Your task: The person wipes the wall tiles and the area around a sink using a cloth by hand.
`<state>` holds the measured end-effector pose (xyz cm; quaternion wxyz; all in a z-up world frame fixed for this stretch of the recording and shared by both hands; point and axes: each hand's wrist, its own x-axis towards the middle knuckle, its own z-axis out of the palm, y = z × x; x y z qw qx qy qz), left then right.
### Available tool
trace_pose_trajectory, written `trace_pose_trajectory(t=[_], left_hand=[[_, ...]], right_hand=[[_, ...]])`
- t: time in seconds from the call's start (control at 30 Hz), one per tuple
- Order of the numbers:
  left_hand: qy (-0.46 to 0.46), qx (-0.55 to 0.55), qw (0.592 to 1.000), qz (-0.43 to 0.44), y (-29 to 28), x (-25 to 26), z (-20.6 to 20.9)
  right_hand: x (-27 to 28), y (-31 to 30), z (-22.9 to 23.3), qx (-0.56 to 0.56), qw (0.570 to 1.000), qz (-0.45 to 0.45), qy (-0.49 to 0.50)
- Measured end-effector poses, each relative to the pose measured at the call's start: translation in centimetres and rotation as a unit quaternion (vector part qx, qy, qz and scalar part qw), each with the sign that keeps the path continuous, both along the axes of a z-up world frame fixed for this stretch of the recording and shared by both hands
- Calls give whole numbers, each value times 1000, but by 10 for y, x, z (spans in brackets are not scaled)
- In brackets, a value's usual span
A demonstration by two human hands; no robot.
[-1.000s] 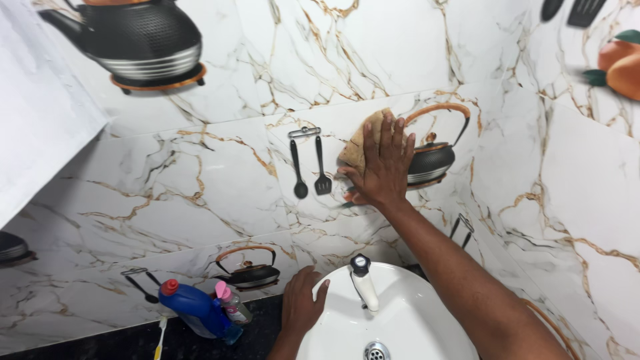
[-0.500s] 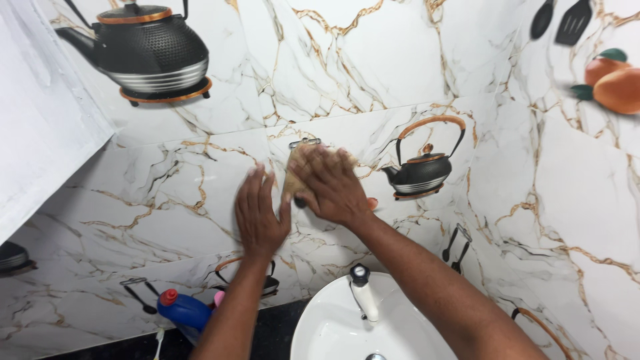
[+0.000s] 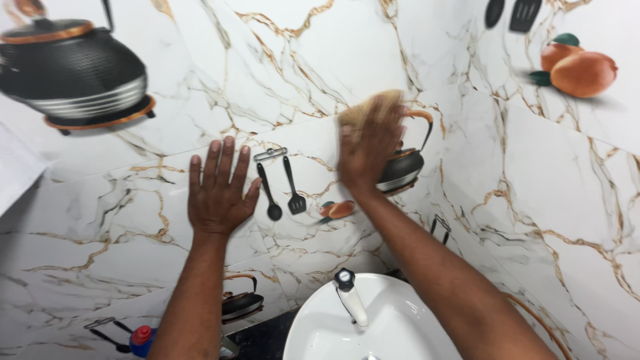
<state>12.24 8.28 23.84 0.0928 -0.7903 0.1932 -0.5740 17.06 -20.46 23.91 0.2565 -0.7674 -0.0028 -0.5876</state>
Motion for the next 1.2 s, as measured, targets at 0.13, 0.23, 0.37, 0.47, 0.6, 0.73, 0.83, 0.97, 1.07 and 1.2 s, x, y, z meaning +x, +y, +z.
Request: trace_pose_trajectory(t=[0.13, 0.23, 0.37, 0.47, 0.6, 0.73, 0.83, 0.97, 1.07, 1.2], left_hand=[[8, -1, 1000, 10, 2, 2, -5], [-13, 2, 1000, 13, 2, 0, -5], [-16, -7, 1000, 9, -1, -2, -2], [-11, -8, 1000, 18, -1, -1, -4], [-13, -12, 1000, 24, -2, 1, -5], [-18, -11, 999, 27, -2, 3, -6], [-29, -10, 999, 36, -2, 5, -9], [-45, -30, 998, 21, -10, 6, -7], [-70, -81, 994, -13, -36, 6, -3], [-2, -33, 998, -57, -76, 0, 16]], right_hand=[[-16, 50, -5, -167, 985, 47, 21], [-31, 56, -3, -240, 969, 52, 20], [-30, 31, 8, -264, 961, 72, 27], [-14, -6, 17, -211, 977, 22, 16], [-6, -65, 23, -132, 991, -16, 32], [-2, -100, 23, -63, 997, -1, 47], [0, -96, 17, -61, 997, 0, 43], [-9, -62, 14, -160, 985, 46, 48], [-25, -32, 14, -285, 946, 116, 101], [-36, -33, 19, -345, 933, 87, 53]])
